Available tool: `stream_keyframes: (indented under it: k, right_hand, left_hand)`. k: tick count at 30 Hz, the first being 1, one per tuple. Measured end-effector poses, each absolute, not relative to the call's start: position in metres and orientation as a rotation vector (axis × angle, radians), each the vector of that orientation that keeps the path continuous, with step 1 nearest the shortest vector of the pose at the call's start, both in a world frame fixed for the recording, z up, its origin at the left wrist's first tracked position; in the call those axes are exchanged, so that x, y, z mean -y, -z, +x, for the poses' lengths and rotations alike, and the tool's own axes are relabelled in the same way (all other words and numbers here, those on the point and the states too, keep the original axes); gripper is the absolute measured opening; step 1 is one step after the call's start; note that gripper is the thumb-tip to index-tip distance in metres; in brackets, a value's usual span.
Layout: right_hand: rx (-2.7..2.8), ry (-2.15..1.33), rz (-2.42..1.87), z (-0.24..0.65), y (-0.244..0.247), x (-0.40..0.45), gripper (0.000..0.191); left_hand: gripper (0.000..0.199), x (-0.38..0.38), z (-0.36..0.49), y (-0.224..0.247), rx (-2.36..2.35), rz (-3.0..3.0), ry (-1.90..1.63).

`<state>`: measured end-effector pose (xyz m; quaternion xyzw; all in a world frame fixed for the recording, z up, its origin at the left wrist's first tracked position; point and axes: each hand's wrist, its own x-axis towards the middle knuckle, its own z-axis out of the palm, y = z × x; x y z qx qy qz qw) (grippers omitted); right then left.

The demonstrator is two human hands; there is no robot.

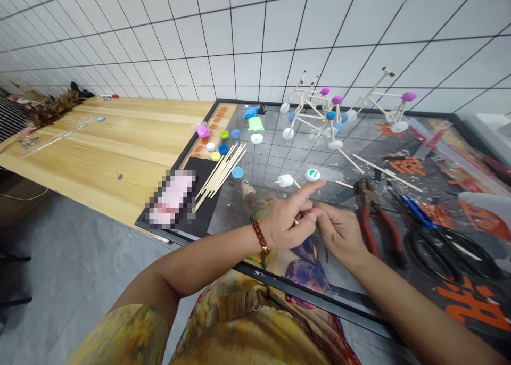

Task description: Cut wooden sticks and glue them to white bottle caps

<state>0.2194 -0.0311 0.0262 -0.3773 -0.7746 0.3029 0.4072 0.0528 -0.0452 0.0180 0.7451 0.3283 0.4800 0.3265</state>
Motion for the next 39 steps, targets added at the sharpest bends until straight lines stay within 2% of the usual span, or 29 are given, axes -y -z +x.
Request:
stream_keyframes:
  k: [16,39]
  right_hand:
    - [1.955,-0.725,-0.921,0.223,-0.019,0.032,0.05]
    - [2.02,-0.62,-0.96,0.221,-0.024,0.032,0.056]
  left_hand:
    - [0.066,0.046,0.054,-0.02,-0.866,1.945,-1.248]
    - [0.069,0.046,0.052,-0.023,-0.871,1.863,-1.212]
